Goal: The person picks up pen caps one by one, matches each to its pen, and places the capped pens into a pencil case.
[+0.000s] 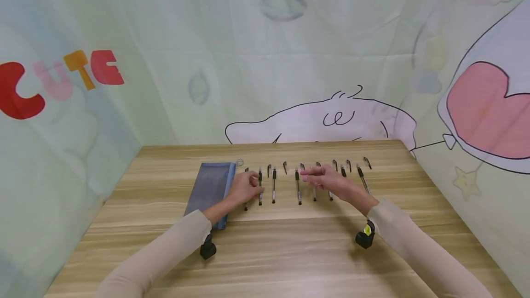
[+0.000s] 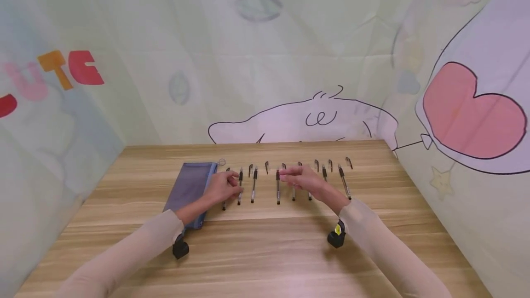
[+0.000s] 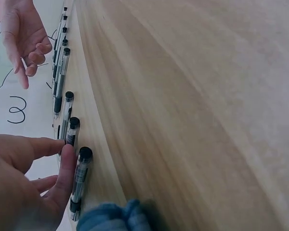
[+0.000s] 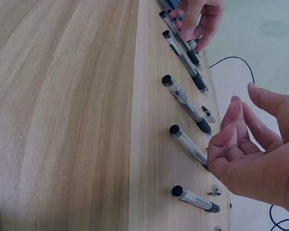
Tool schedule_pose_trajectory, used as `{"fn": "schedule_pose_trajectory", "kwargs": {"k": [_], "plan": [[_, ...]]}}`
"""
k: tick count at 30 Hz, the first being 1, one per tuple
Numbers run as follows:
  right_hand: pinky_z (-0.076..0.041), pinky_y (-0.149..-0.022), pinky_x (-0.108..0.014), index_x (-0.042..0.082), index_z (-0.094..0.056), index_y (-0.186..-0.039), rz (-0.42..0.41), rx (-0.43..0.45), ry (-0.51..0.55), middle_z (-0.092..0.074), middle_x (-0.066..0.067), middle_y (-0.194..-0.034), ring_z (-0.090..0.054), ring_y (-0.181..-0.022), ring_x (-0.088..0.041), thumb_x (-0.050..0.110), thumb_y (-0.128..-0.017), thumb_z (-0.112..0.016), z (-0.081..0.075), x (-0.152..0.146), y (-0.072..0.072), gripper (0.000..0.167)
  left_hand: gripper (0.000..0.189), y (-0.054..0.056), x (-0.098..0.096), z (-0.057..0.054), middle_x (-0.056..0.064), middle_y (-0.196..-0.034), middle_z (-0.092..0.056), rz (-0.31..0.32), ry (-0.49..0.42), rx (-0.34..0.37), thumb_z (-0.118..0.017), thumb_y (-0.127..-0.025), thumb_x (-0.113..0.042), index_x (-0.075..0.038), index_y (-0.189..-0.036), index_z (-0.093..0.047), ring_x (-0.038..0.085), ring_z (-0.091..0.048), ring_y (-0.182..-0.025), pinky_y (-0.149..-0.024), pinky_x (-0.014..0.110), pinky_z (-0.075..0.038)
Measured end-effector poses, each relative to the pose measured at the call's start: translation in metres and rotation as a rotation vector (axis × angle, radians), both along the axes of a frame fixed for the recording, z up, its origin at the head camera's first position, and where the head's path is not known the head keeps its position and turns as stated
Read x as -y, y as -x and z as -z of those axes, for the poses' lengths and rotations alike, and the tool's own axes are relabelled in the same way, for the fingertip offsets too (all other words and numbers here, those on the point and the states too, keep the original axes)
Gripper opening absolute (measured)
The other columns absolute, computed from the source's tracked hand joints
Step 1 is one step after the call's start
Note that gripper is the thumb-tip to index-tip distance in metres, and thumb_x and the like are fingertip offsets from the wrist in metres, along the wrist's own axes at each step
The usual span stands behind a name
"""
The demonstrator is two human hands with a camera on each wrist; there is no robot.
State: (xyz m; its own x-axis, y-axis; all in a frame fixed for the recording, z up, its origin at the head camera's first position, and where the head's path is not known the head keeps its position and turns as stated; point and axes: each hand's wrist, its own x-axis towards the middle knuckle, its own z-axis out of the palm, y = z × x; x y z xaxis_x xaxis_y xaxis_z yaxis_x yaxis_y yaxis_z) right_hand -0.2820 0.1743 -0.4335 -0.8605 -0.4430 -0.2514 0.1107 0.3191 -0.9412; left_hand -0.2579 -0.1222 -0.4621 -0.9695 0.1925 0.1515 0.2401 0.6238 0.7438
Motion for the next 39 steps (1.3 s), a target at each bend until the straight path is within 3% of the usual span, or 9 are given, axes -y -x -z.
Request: {"fn": "schedule_pose_trajectory", "kwargs": {"k": [5,8,13,17,21,31,39], "plan": [[-0.045,-0.073,-0.023,-0.005,-0.055,-0.142,0.01,0.012,0.002,-0.062,-0.02,-0.134,-0.055,-0.092,-0.013,0.018,-0.104,-0.06,0.001,0.0,-0.001,0.045,0.045,0.002,-0.004,0.0,0.011,-0.08,-0.068,-0.019,0.003,0.09,-0.08,-0.084,-0.004,0.01,-0.123,-0.063,0.014,-0.068,-0.053,-0.05,0.025,-0.059],[-0.046,-0.072,-0.022,-0.006,-0.054,-0.142,0.013,0.014,0.015,-0.064,-0.018,-0.131,-0.054,-0.09,-0.012,0.017,-0.104,-0.061,0.002,0.0,-0.002,0.045,0.046,0.003,-0.007,0.001,0.01,-0.079,-0.068,-0.026,0.041,0.101,-0.081,-0.083,-0.004,0.007,-0.125,-0.064,0.015,-0.067,-0.051,-0.049,0.024,-0.058],[-0.046,-0.07,-0.021,-0.007,-0.055,-0.14,0.015,0.014,0.027,-0.067,-0.003,-0.113,-0.053,-0.087,-0.01,0.017,-0.103,-0.062,0.003,0.0,-0.002,0.045,0.046,0.003,-0.009,-0.003,0.009,-0.078,-0.068,-0.031,0.072,0.115,-0.08,-0.084,-0.003,0.005,-0.126,-0.064,0.012,-0.064,-0.048,-0.048,0.023,-0.058],[-0.046,-0.07,-0.022,-0.006,-0.055,-0.14,0.012,0.011,0.021,-0.066,-0.005,-0.116,-0.054,-0.088,-0.011,0.018,-0.103,-0.062,0.004,0.001,-0.002,0.045,0.046,0.002,-0.01,-0.006,0.009,-0.078,-0.069,-0.047,0.082,0.123,-0.078,-0.083,0.0,0.005,-0.126,-0.064,0.011,-0.065,-0.048,-0.048,0.022,-0.058],[-0.047,-0.071,-0.022,-0.005,-0.055,-0.141,0.008,0.009,0.018,-0.065,-0.013,-0.127,-0.055,-0.089,-0.011,0.018,-0.103,-0.062,0.004,0.001,-0.002,0.045,0.044,0.003,-0.01,-0.006,0.011,-0.082,-0.069,-0.068,0.042,0.165,-0.076,-0.083,0.003,0.005,-0.126,-0.063,0.013,-0.065,-0.051,-0.048,0.023,-0.06],[-0.044,-0.068,-0.022,-0.007,-0.055,-0.14,0.007,0.013,0.029,-0.068,0.001,-0.104,-0.052,-0.083,-0.009,0.016,-0.104,-0.06,0.005,-0.004,0.0,0.043,0.046,0.002,-0.009,-0.01,0.014,-0.096,-0.066,-0.094,-0.069,0.291,-0.072,-0.087,0.003,0.003,-0.132,-0.06,0.014,-0.066,-0.063,-0.052,0.025,-0.063],[-0.045,-0.069,-0.022,-0.008,-0.053,-0.141,0.01,0.011,0.013,-0.066,0.0,-0.103,-0.053,-0.084,-0.01,0.017,-0.103,-0.061,0.004,-0.004,0.0,0.046,0.049,-0.004,-0.008,-0.014,0.014,-0.103,-0.064,-0.123,-0.202,0.382,-0.068,-0.091,0.003,0.003,-0.139,-0.055,0.015,-0.065,-0.067,-0.055,0.025,-0.064]]}}
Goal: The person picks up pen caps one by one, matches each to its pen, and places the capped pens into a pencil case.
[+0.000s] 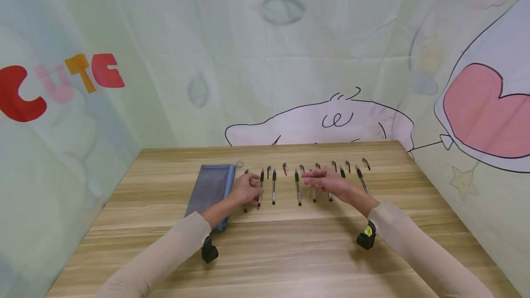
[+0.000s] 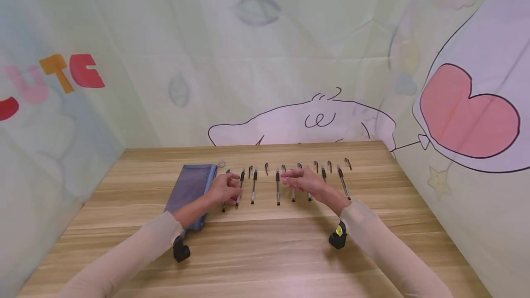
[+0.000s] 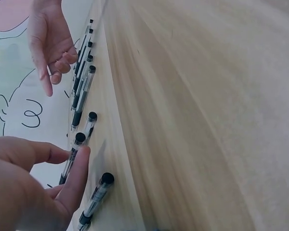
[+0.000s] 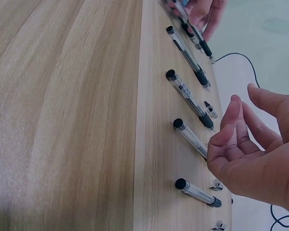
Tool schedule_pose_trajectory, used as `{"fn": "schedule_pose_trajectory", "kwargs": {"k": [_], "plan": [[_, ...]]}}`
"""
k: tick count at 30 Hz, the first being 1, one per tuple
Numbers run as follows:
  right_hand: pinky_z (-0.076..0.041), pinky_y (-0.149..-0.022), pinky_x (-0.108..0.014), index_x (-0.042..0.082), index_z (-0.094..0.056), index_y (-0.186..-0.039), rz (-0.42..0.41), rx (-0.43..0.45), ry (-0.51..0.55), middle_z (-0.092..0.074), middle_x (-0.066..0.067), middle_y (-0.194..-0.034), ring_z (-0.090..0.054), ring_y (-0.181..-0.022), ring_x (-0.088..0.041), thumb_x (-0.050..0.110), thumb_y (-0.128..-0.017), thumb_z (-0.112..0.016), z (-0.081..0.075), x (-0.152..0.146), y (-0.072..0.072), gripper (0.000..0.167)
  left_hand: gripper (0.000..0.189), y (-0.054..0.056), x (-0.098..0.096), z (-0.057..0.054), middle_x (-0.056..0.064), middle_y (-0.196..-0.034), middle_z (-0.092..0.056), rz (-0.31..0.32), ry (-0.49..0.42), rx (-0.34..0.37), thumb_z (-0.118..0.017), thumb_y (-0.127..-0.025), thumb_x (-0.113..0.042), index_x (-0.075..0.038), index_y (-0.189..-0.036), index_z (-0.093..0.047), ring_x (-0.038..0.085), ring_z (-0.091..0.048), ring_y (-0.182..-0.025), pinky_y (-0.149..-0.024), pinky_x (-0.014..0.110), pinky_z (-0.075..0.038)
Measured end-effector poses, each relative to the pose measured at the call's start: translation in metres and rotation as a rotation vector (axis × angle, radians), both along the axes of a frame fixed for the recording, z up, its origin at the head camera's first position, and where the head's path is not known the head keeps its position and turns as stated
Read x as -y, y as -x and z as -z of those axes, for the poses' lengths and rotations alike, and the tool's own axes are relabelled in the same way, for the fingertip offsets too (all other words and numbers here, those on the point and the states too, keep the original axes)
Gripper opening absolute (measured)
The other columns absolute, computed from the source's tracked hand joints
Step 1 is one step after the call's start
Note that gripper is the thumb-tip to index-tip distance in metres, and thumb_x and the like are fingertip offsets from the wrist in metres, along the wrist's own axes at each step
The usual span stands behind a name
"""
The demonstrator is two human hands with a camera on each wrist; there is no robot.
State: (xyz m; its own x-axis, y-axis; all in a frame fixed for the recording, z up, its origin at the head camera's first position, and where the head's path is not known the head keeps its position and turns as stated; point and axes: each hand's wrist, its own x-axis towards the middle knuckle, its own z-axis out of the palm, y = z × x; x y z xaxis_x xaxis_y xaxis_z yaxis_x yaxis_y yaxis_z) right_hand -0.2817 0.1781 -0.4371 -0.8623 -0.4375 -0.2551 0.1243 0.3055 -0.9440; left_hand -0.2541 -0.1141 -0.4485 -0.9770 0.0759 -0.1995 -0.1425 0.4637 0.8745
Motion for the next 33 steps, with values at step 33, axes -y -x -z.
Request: {"fn": "schedule_pose_trajectory", "kwargs": {"k": [33], "plan": [[-0.057,-0.102,-0.031,0.004,-0.059,-0.141,0.042,0.037,-0.025,-0.064,-0.013,-0.139,-0.062,-0.117,-0.019,0.022,-0.102,-0.065,0.003,0.021,0.018,0.043,0.05,-0.036,0.017,-0.007,0.01,-0.109,-0.058,-0.06,-0.351,0.123,-0.065,-0.095,0.0,0.004,-0.142,-0.051,0.014,-0.066,-0.079,-0.066,0.027,-0.067]]}}
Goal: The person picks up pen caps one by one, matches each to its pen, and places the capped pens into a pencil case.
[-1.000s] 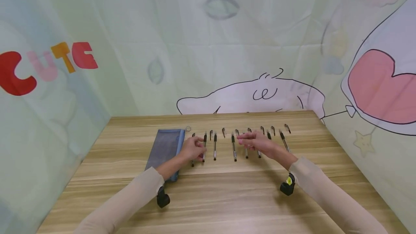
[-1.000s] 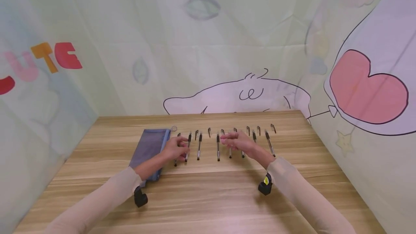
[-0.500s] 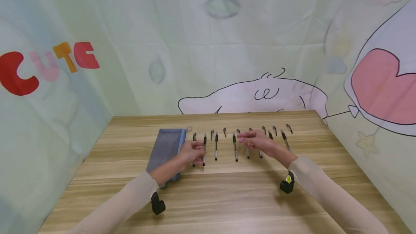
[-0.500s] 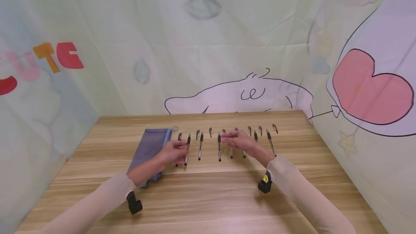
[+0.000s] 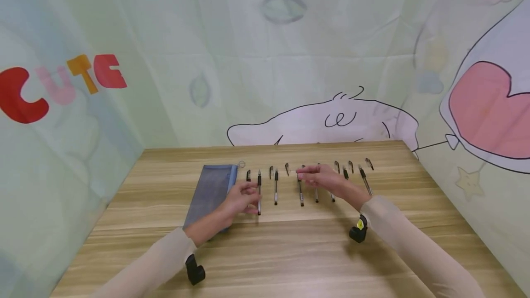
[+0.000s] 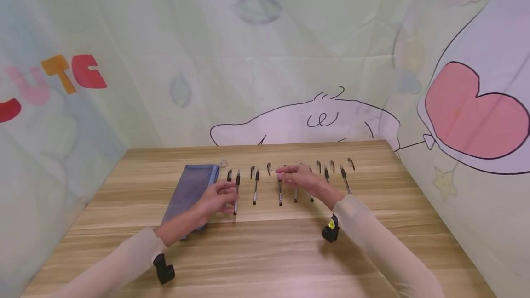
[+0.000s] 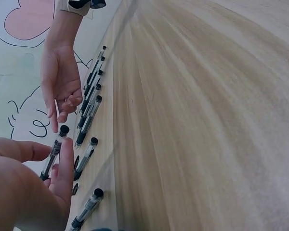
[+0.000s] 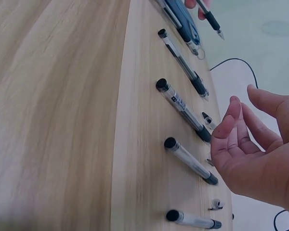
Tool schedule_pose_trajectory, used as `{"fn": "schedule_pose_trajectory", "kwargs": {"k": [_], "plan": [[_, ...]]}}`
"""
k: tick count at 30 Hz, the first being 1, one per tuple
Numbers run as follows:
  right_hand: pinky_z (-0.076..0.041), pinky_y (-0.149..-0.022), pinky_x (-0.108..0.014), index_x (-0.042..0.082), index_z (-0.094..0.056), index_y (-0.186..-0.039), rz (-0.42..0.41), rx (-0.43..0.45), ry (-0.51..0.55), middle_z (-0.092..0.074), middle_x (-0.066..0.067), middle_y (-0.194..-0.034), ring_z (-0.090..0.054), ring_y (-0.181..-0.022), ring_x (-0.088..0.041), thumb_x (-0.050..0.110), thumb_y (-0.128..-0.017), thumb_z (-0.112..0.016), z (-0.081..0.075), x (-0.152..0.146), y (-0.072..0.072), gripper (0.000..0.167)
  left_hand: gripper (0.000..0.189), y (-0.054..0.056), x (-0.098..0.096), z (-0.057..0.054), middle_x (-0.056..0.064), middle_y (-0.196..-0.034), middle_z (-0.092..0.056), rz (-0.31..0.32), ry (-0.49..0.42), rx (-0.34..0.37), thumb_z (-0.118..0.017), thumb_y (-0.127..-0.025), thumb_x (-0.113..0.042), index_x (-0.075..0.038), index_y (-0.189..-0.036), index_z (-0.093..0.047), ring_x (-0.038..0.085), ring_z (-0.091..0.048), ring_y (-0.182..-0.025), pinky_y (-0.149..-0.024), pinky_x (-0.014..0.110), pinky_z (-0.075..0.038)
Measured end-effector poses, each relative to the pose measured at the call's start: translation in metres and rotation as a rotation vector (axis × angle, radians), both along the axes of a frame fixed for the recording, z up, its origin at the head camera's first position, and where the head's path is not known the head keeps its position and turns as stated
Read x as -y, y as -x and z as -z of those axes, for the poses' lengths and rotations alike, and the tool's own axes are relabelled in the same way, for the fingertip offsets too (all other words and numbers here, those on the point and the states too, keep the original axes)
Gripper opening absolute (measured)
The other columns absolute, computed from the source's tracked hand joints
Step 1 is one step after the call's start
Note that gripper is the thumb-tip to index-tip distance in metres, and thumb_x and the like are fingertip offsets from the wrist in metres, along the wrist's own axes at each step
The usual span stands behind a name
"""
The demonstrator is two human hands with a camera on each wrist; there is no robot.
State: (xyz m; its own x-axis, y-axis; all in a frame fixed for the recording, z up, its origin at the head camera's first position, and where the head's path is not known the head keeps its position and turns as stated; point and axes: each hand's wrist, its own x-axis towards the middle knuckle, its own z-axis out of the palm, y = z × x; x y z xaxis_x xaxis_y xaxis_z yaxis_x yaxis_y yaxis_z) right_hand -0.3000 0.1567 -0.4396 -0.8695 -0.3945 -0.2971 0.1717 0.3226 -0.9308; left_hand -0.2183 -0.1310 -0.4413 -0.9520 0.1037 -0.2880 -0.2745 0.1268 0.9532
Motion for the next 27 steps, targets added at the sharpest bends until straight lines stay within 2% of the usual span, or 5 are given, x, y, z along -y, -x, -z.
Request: {"fn": "schedule_pose_trajectory", "kwargs": {"k": [5,7,12,22,27], "plan": [[-0.049,-0.082,-0.027,0.003,-0.057,-0.143,-0.016,0.012,0.021,-0.067,-0.011,-0.12,-0.054,-0.094,-0.016,0.024,-0.104,-0.061,-0.002,0.011,0.006,0.044,0.049,-0.003,-0.001,-0.001,0.008,-0.108,-0.057,-0.011,-0.01,0.006,-0.066,-0.095,-0.001,0.003,-0.142,-0.052,0.013,-0.066,-0.078,-0.068,0.028,-0.067],[-0.052,-0.083,-0.025,0.003,-0.056,-0.143,-0.021,0.006,0.017,-0.067,-0.013,-0.122,-0.057,-0.096,-0.015,0.023,-0.105,-0.06,-0.003,0.017,0.009,0.043,0.049,-0.004,0.0,-0.001,0.009,-0.108,-0.057,-0.015,-0.019,0.002,-0.067,-0.094,-0.001,0.003,-0.141,-0.052,0.013,-0.067,-0.078,-0.068,0.028,-0.067],[-0.057,-0.094,-0.026,0.004,-0.058,-0.142,-0.007,-0.01,0.0,-0.064,-0.016,-0.14,-0.063,-0.11,-0.018,0.022,-0.105,-0.059,0.0,0.031,0.016,0.041,0.05,-0.003,0.002,0.001,0.009,-0.111,-0.057,-0.014,-0.035,-0.004,-0.067,-0.094,-0.001,0.003,-0.142,-0.051,0.013,-0.067,-0.078,-0.068,0.027,-0.067],[-0.056,-0.093,-0.029,0.005,-0.06,-0.14,0.018,-0.083,-0.057,-0.066,-0.015,-0.135,-0.063,-0.11,-0.023,0.024,-0.104,-0.061,0.002,0.056,0.034,0.041,0.051,0.002,0.004,0.005,0.01,-0.112,-0.059,-0.018,-0.055,0.004,-0.068,-0.094,-0.001,0.002,-0.142,-0.051,0.013,-0.067,-0.079,-0.07,0.028,-0.067],[-0.055,-0.08,-0.025,0.004,-0.062,-0.136,0.029,-0.102,-0.067,-0.07,-0.013,-0.123,-0.063,-0.101,-0.021,0.022,-0.102,-0.063,0.004,0.064,0.038,0.039,0.049,0.001,0.002,0.007,0.01,-0.11,-0.061,-0.006,-0.06,-0.007,-0.068,-0.094,-0.001,0.003,-0.141,-0.052,0.014,-0.067,-0.079,-0.067,0.027,-0.067]]}}
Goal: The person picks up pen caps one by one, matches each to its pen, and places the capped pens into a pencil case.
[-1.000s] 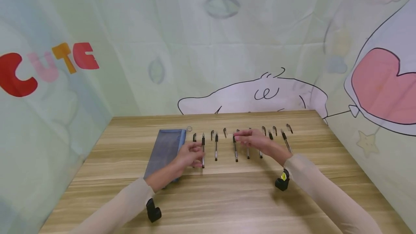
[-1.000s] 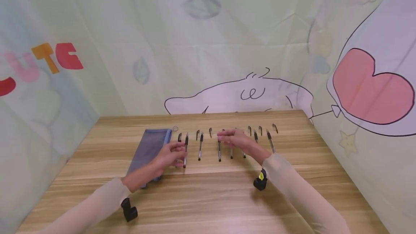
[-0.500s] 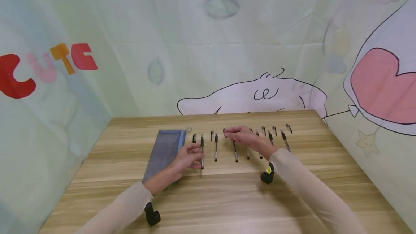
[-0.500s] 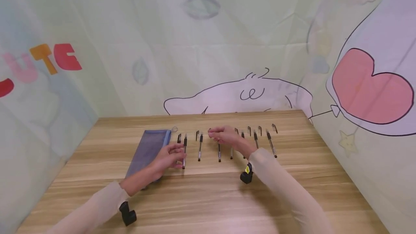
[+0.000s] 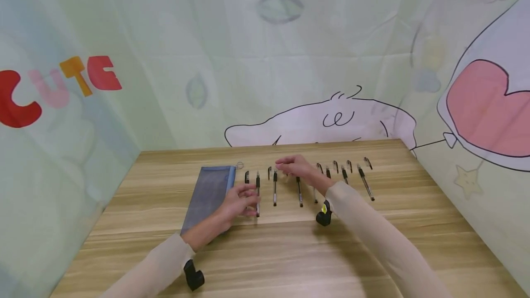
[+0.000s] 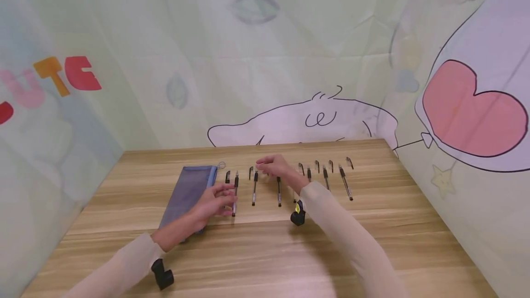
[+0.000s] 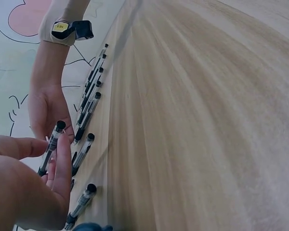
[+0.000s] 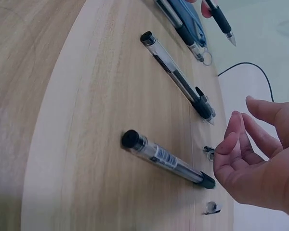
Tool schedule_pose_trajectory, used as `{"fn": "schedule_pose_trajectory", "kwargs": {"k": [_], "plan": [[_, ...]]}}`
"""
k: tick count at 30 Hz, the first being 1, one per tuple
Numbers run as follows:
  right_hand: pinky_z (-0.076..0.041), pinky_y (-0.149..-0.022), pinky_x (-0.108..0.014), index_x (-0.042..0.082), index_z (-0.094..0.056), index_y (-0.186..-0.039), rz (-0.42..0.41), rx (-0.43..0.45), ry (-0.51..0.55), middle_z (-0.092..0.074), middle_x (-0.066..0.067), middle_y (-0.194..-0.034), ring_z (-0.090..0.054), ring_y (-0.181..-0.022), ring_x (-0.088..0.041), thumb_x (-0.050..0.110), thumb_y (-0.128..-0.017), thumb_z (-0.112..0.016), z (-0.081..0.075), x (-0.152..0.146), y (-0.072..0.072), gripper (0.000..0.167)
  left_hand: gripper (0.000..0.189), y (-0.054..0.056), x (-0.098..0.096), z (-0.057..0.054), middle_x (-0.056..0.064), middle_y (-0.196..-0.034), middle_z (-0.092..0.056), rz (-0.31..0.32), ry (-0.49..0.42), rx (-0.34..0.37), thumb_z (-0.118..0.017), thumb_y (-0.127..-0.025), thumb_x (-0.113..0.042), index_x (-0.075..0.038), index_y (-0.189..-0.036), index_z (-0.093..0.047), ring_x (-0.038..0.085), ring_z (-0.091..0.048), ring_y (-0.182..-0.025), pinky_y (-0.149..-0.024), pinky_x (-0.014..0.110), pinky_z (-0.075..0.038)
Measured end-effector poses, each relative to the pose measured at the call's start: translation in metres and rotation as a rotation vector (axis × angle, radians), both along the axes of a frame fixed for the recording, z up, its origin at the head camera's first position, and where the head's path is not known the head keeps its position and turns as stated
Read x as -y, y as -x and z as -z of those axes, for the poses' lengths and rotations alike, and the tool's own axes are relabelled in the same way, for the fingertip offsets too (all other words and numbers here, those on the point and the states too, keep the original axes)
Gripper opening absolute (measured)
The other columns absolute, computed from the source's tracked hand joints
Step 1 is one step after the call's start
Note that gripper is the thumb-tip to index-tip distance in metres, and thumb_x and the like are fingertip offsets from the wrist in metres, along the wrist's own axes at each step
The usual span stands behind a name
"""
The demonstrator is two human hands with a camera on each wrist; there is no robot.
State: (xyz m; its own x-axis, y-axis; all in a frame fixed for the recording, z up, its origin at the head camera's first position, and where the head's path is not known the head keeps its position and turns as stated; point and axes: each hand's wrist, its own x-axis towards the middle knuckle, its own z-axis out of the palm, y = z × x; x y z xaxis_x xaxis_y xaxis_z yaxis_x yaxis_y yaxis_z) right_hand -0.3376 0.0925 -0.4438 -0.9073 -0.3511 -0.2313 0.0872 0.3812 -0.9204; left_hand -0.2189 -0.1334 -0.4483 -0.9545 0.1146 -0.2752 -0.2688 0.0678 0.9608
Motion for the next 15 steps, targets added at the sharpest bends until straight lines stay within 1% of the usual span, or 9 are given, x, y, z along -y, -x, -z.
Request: {"fn": "schedule_pose_trajectory", "kwargs": {"k": [4,6,7,9,12,14,15], "plan": [[-0.05,-0.069,-0.022,0.004,-0.064,-0.135,0.035,-0.013,0.0,-0.07,-0.005,-0.107,-0.057,-0.082,-0.014,0.022,-0.101,-0.065,0.002,0.006,0.002,0.038,0.048,-0.001,0.0,0.002,0.01,-0.108,-0.063,-0.005,-0.001,-0.002,-0.068,-0.094,-0.001,0.003,-0.14,-0.053,0.013,-0.067,-0.077,-0.066,0.028,-0.067],[-0.046,-0.064,-0.022,0.003,-0.064,-0.135,0.052,-0.017,0.009,-0.07,-0.004,-0.105,-0.052,-0.074,-0.012,0.021,-0.101,-0.065,0.003,0.008,0.002,0.038,0.048,-0.002,-0.001,0.003,0.01,-0.108,-0.063,-0.006,0.001,-0.002,-0.068,-0.094,0.0,0.003,-0.139,-0.054,0.013,-0.067,-0.076,-0.065,0.029,-0.067],[-0.046,-0.064,-0.021,0.003,-0.064,-0.134,0.06,-0.02,0.011,-0.07,-0.005,-0.106,-0.051,-0.073,-0.012,0.02,-0.101,-0.065,0.003,0.009,0.002,0.038,0.047,-0.002,-0.001,0.004,0.011,-0.108,-0.063,-0.006,0.003,0.0,-0.068,-0.094,0.0,0.003,-0.139,-0.054,0.014,-0.067,-0.076,-0.065,0.029,-0.067],[-0.048,-0.065,-0.022,0.003,-0.065,-0.133,0.068,-0.037,0.007,-0.072,-0.008,-0.112,-0.054,-0.076,-0.012,0.02,-0.101,-0.066,0.005,0.011,0.003,0.037,0.047,-0.002,-0.001,0.004,0.012,-0.11,-0.064,-0.003,0.01,0.002,-0.068,-0.094,-0.001,0.002,-0.139,-0.054,0.014,-0.067,-0.077,-0.066,0.029,-0.067],[-0.055,-0.075,-0.023,0.003,-0.067,-0.13,0.063,-0.085,-0.031,-0.072,-0.013,-0.121,-0.063,-0.091,-0.016,0.019,-0.1,-0.067,0.007,0.014,0.004,0.034,0.048,-0.002,-0.001,0.006,0.012,-0.111,-0.064,0.0,0.015,0.008,-0.068,-0.093,-0.002,0.001,-0.139,-0.055,0.015,-0.067,-0.078,-0.067,0.031,-0.067],[-0.057,-0.081,-0.025,0.003,-0.069,-0.126,0.056,-0.136,-0.069,-0.072,-0.015,-0.122,-0.065,-0.1,-0.02,0.019,-0.099,-0.068,0.011,0.016,0.004,0.031,0.048,-0.002,0.0,0.007,0.013,-0.112,-0.064,0.001,0.015,0.01,-0.069,-0.093,-0.002,0.001,-0.139,-0.055,0.015,-0.067,-0.078,-0.068,0.031,-0.068],[-0.057,-0.081,-0.024,0.003,-0.07,-0.124,0.053,-0.163,-0.091,-0.072,-0.015,-0.121,-0.065,-0.101,-0.021,0.019,-0.098,-0.069,0.013,0.017,0.005,0.03,0.048,-0.002,0.0,0.007,0.013,-0.112,-0.065,0.001,0.013,0.01,-0.069,-0.093,-0.001,0.002,-0.139,-0.055,0.015,-0.067,-0.078,-0.068,0.031,-0.068]]}}
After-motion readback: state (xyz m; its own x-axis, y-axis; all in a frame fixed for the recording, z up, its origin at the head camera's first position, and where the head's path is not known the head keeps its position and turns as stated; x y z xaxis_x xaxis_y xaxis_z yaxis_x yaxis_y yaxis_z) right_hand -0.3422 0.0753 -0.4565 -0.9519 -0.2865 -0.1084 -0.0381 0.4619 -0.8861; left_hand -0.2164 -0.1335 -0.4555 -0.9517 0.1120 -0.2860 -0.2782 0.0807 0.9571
